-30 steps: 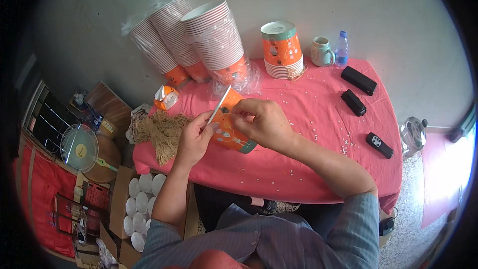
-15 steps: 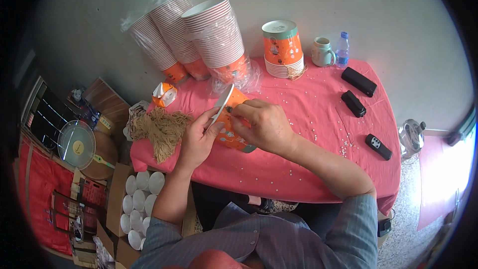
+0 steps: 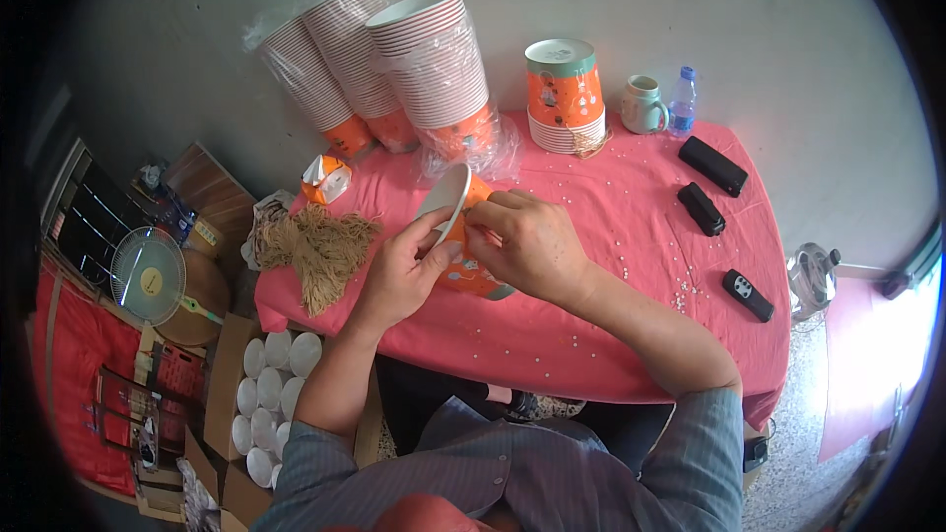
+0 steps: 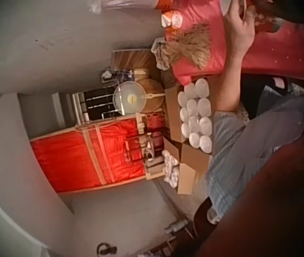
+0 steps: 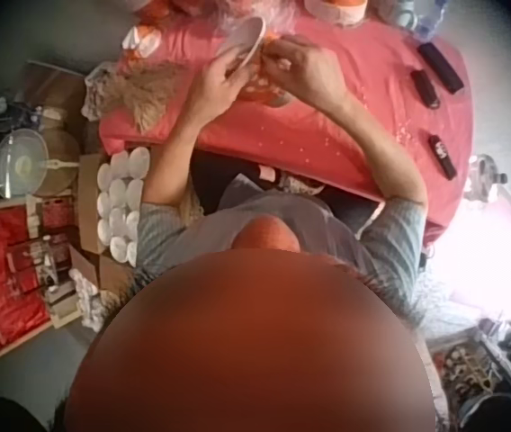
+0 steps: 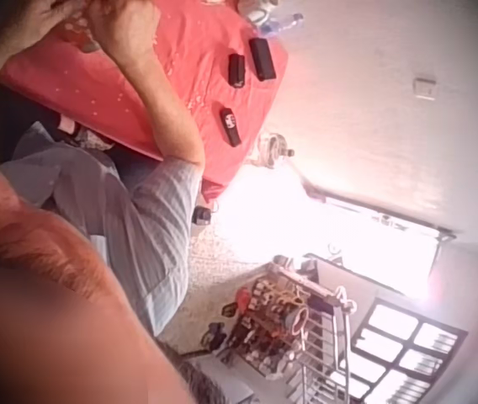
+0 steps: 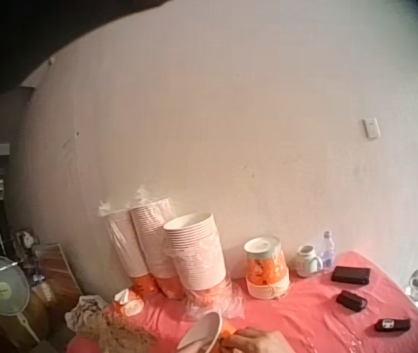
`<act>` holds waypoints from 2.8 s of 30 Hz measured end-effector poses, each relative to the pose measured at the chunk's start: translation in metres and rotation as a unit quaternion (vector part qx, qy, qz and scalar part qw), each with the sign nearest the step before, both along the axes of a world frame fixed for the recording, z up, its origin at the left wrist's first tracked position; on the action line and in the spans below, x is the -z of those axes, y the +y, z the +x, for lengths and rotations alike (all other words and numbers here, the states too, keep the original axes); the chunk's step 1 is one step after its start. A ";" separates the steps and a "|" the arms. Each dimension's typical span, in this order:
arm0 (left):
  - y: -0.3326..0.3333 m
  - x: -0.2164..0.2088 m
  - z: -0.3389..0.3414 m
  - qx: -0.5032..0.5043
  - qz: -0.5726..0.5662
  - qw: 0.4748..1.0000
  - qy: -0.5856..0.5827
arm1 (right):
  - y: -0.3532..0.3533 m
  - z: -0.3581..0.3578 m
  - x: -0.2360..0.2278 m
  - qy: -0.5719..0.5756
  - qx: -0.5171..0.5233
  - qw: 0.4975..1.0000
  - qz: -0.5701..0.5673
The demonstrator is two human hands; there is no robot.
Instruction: Assembling paper bowls by threading a thin cord through pre-cut holes using a specialized threading tool.
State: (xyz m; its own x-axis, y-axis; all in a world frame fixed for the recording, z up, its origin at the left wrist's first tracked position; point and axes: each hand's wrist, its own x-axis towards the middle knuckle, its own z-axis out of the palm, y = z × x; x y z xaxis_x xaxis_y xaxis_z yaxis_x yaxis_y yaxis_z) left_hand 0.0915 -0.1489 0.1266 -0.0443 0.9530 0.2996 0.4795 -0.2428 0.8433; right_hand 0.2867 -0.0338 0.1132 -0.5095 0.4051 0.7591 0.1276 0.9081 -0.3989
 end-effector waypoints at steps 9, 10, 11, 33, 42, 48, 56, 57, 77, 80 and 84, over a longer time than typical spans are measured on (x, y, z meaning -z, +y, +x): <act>0.031 -0.001 -0.017 0.102 -0.015 0.994 -0.018 | 0.004 0.007 -0.004 -0.031 0.005 0.999 -0.034; 0.033 -0.003 -0.018 0.107 -0.033 0.994 -0.001 | 0.003 0.007 -0.005 -0.030 0.006 0.999 -0.034; 0.035 -0.004 -0.018 0.108 -0.033 0.994 -0.001 | 0.003 0.008 -0.006 -0.034 0.005 0.999 -0.033; 0.061 -0.048 0.009 -0.054 0.315 0.912 0.256 | 0.042 0.020 -0.016 0.052 -0.214 0.872 -0.436; 0.086 -0.028 0.024 -0.010 0.298 0.945 0.133 | 0.048 0.023 -0.019 0.084 -0.255 0.842 -0.468; 0.106 -0.028 0.041 -0.010 0.182 0.983 0.032 | 0.068 0.023 -0.007 0.115 -0.241 0.813 -0.517; 0.145 -0.012 0.036 -0.001 0.187 0.977 0.101 | 0.098 0.032 0.006 0.104 -0.230 0.768 -0.589; 0.150 -0.011 0.036 0.013 0.185 0.979 0.085 | 0.101 0.033 0.006 0.104 -0.230 0.768 -0.588; 0.136 -0.019 0.036 0.006 -0.005 0.992 0.123 | 0.120 0.043 0.008 0.067 -0.209 0.776 -0.591; 0.150 0.008 0.020 0.063 -0.009 0.997 0.042 | 0.118 0.039 0.008 0.065 -0.208 0.779 -0.588; 0.152 0.011 0.019 0.058 -0.030 0.997 -0.037 | 0.116 0.043 0.007 0.075 -0.243 0.773 -0.581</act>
State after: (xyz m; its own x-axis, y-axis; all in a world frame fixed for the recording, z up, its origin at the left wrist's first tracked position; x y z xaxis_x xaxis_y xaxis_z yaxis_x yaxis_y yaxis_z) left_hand 0.1101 0.0032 0.1158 0.0483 0.9689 0.2427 0.3869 -0.2422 0.8897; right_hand 0.3302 0.0825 0.1061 -0.7576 0.6461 0.0924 -0.2428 -0.1476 -0.9588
